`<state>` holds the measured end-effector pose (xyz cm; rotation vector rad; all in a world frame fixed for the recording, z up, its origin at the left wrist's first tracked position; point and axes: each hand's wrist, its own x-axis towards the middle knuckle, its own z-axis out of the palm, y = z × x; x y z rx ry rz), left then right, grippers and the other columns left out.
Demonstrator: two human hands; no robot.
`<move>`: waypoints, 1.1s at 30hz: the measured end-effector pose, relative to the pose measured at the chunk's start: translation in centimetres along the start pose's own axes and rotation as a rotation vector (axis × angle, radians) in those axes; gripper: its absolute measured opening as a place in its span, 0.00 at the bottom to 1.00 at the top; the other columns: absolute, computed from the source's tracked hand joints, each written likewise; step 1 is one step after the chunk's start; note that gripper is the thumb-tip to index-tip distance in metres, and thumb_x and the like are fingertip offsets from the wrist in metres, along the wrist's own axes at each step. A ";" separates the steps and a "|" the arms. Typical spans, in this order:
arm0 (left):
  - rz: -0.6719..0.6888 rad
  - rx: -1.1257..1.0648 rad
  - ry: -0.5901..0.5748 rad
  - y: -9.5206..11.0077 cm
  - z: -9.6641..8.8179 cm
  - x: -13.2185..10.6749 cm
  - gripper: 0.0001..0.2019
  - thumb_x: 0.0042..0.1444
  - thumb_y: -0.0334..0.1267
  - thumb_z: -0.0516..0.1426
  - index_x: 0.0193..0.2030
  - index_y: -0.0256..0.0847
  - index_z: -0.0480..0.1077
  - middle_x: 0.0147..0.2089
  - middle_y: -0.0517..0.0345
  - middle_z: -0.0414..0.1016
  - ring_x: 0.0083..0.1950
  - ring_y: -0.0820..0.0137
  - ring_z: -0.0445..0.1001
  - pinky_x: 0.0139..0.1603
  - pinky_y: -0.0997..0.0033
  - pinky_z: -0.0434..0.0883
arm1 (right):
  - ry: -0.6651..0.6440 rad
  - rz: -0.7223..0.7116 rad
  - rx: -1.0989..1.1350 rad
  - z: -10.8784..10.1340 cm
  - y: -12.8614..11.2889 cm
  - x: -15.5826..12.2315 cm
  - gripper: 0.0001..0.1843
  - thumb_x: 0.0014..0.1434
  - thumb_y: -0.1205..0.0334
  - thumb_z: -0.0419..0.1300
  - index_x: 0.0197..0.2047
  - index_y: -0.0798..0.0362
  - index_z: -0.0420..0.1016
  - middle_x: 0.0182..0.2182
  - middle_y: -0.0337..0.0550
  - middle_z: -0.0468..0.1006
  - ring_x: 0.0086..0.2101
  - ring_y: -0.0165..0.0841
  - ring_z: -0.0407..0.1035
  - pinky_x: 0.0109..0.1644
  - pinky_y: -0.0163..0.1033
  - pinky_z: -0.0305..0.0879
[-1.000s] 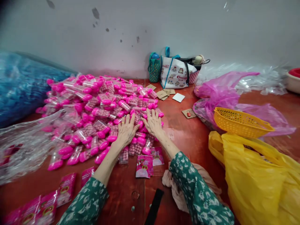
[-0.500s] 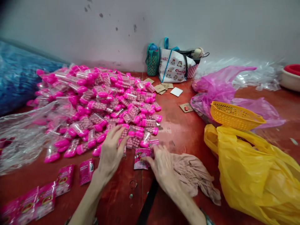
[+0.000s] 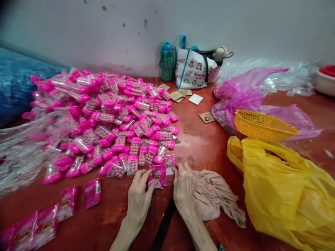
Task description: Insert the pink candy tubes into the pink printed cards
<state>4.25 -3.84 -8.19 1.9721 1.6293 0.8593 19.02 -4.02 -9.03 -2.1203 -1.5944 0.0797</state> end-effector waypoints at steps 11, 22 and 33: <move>-0.079 -0.088 0.068 -0.1 0.7 -1.2 0.11 0.56 0.34 0.52 0.46 0.40 0.67 0.40 0.51 0.66 0.40 0.64 0.72 0.38 0.63 0.72 | 0.013 0.056 0.034 -0.4 -0.9 -0.5 0.15 0.61 0.63 0.44 0.29 0.54 0.69 0.27 0.47 0.70 0.28 0.38 0.64 0.31 0.40 0.54; -0.089 -0.118 0.104 -0.1 0.9 -1.3 0.10 0.56 0.34 0.53 0.44 0.39 0.68 0.39 0.51 0.67 0.40 0.64 0.71 0.39 0.63 0.71 | 0.004 0.239 0.358 -2.5 -0.5 -1.1 0.14 0.62 0.56 0.46 0.34 0.54 0.67 0.16 0.36 0.69 0.16 0.32 0.63 0.22 0.35 0.58; -0.154 -0.280 0.119 -0.5 0.5 -1.1 0.09 0.55 0.35 0.54 0.42 0.37 0.69 0.36 0.55 0.66 0.31 0.72 0.68 0.29 0.72 0.68 | -0.144 0.132 0.324 -1.2 -3.2 -3.4 0.09 0.61 0.64 0.49 0.32 0.53 0.68 0.27 0.42 0.75 0.27 0.34 0.68 0.32 0.37 0.59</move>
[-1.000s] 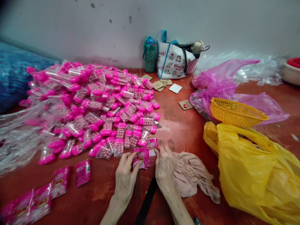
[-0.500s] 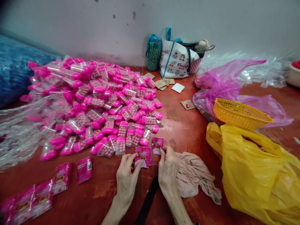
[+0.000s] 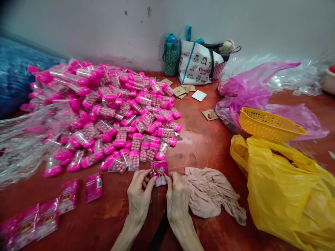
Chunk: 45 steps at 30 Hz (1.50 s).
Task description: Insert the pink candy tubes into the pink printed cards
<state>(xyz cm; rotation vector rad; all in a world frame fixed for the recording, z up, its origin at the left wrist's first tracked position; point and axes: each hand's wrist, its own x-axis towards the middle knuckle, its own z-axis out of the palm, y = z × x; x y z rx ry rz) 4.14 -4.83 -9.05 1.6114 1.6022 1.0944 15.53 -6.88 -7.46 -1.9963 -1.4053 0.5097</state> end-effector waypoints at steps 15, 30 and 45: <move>0.057 0.059 -0.003 -0.4 0.4 0.0 0.10 0.54 0.33 0.55 0.43 0.36 0.68 0.38 0.53 0.66 0.36 0.68 0.69 0.36 0.70 0.68 | 0.047 -0.070 -0.035 0.1 0.6 0.6 0.14 0.60 0.68 0.43 0.33 0.55 0.70 0.27 0.46 0.70 0.28 0.37 0.63 0.32 0.40 0.56; -0.344 -0.569 -0.169 3.9 -2.1 2.1 0.10 0.48 0.36 0.60 0.39 0.38 0.73 0.35 0.57 0.71 0.33 0.73 0.69 0.33 0.75 0.68 | -0.228 -0.021 0.291 -2.8 -1.3 0.8 0.14 0.62 0.59 0.49 0.25 0.52 0.62 0.21 0.34 0.65 0.24 0.28 0.60 0.28 0.32 0.55; -0.742 -1.025 -0.150 4.1 -1.8 2.8 0.04 0.41 0.31 0.64 0.25 0.34 0.74 0.23 0.58 0.76 0.24 0.76 0.70 0.29 0.77 0.68 | -0.356 -0.131 0.329 -3.4 -2.7 0.6 0.06 0.61 0.63 0.52 0.34 0.52 0.67 0.29 0.37 0.71 0.30 0.30 0.65 0.33 0.32 0.59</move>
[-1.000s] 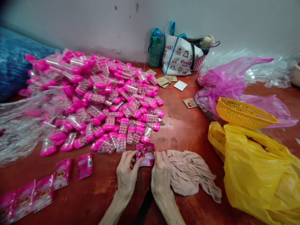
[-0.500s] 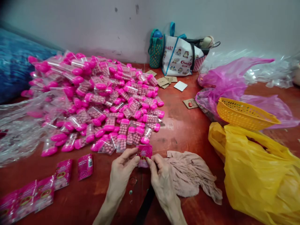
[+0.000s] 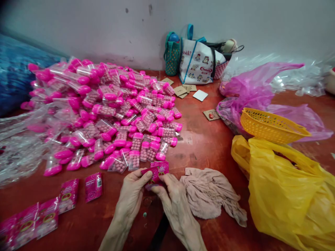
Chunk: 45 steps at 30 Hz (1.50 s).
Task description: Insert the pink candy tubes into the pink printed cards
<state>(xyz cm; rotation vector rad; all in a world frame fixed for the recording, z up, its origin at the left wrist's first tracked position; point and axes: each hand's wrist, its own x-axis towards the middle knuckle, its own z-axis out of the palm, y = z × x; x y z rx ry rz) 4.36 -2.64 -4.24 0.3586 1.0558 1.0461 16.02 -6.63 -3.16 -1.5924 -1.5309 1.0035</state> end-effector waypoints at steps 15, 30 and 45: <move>0.041 -0.042 0.033 0.4 -0.2 -0.1 0.06 0.37 0.31 0.65 0.21 0.34 0.71 0.19 0.63 0.70 0.20 0.79 0.66 0.23 0.80 0.66 | 0.163 -0.090 -0.129 2.0 -0.4 0.6 0.16 0.61 0.66 0.50 0.21 0.52 0.61 0.20 0.36 0.64 0.23 0.29 0.60 0.26 0.33 0.54; 0.183 0.075 0.074 0.5 -0.9 -0.3 0.09 0.41 0.29 0.64 0.27 0.37 0.67 0.23 0.66 0.71 0.24 0.79 0.67 0.26 0.81 0.65 | 0.084 0.047 0.034 1.9 -0.9 1.0 0.04 0.56 0.66 0.57 0.31 0.53 0.73 0.26 0.38 0.74 0.28 0.31 0.68 0.32 0.35 0.62; 0.608 0.784 -0.094 2.0 -3.6 0.5 0.03 0.48 0.32 0.60 0.29 0.39 0.69 0.33 0.57 0.70 0.37 0.68 0.70 0.39 0.70 0.67 | 0.044 -0.147 -0.477 2.4 0.0 0.9 0.09 0.62 0.67 0.50 0.37 0.53 0.72 0.30 0.44 0.72 0.31 0.37 0.65 0.33 0.40 0.63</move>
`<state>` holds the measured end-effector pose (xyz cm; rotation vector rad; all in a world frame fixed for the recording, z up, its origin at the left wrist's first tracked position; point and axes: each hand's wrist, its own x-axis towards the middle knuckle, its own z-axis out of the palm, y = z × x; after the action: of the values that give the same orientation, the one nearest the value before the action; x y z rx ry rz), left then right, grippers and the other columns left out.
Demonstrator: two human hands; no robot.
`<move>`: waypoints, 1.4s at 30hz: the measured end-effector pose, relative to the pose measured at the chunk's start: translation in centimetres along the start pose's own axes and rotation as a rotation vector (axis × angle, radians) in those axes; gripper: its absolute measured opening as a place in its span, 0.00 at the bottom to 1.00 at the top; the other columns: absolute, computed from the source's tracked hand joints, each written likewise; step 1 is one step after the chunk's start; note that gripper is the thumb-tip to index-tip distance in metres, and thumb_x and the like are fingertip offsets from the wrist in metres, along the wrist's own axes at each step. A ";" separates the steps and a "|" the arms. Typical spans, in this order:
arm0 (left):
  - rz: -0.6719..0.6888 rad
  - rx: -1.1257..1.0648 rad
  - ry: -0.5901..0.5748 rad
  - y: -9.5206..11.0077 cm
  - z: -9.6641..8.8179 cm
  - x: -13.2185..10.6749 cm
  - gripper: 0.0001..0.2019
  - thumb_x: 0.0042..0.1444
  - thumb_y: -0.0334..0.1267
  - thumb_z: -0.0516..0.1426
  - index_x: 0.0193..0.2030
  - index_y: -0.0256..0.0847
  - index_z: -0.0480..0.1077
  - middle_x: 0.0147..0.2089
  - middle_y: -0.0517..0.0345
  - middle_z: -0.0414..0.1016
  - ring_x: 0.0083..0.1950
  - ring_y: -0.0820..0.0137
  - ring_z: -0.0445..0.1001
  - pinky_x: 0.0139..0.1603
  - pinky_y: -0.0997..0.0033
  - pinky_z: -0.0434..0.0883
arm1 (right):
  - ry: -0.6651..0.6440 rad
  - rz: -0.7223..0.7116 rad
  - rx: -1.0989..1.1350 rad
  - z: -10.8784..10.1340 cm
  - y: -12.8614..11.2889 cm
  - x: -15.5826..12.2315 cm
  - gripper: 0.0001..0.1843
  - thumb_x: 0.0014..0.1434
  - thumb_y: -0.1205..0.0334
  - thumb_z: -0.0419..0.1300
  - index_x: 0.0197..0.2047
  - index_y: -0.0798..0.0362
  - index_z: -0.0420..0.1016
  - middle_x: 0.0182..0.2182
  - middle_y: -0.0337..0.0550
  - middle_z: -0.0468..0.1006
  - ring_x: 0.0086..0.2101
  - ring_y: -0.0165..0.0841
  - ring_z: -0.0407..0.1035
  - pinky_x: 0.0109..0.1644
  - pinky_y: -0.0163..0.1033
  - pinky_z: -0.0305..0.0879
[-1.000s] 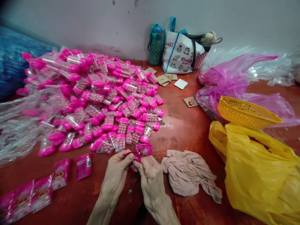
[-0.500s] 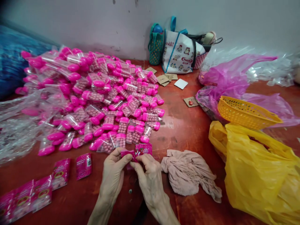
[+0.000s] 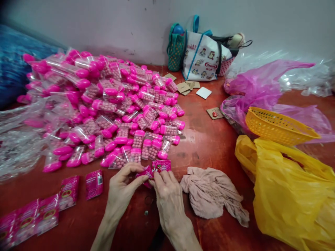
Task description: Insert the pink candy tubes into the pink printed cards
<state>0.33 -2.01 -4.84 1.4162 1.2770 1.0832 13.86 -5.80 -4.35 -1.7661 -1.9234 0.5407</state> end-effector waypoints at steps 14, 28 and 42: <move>-0.129 -0.270 0.144 1.0 0.5 -0.8 0.13 0.51 0.32 0.58 0.17 0.38 0.66 0.24 0.62 0.67 0.27 0.74 0.64 0.29 0.74 0.61 | 0.012 -0.110 0.172 -1.7 -0.8 -0.4 0.13 0.63 0.64 0.48 0.36 0.53 0.73 0.29 0.45 0.73 0.30 0.36 0.65 0.34 0.40 0.64; -0.141 -0.248 0.316 0.4 1.0 -1.2 0.14 0.50 0.34 0.59 0.16 0.38 0.63 0.19 0.66 0.57 0.22 0.77 0.55 0.24 0.75 0.55 | 0.104 0.097 0.518 -0.7 -2.2 -0.3 0.06 0.58 0.66 0.56 0.31 0.53 0.73 0.25 0.40 0.72 0.28 0.32 0.65 0.31 0.35 0.61; -0.402 -0.703 0.342 2.0 0.7 -0.4 0.05 0.41 0.32 0.64 0.29 0.39 0.77 0.29 0.60 0.78 0.32 0.74 0.72 0.35 0.77 0.69 | 0.148 0.118 0.599 -1.4 -1.2 -0.4 0.14 0.61 0.66 0.52 0.50 0.48 0.69 0.41 0.41 0.74 0.42 0.31 0.68 0.44 0.33 0.63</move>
<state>1.41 -2.52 -3.00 0.4417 1.1705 1.3400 13.71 -6.38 -2.57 -1.4757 -1.3686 0.8912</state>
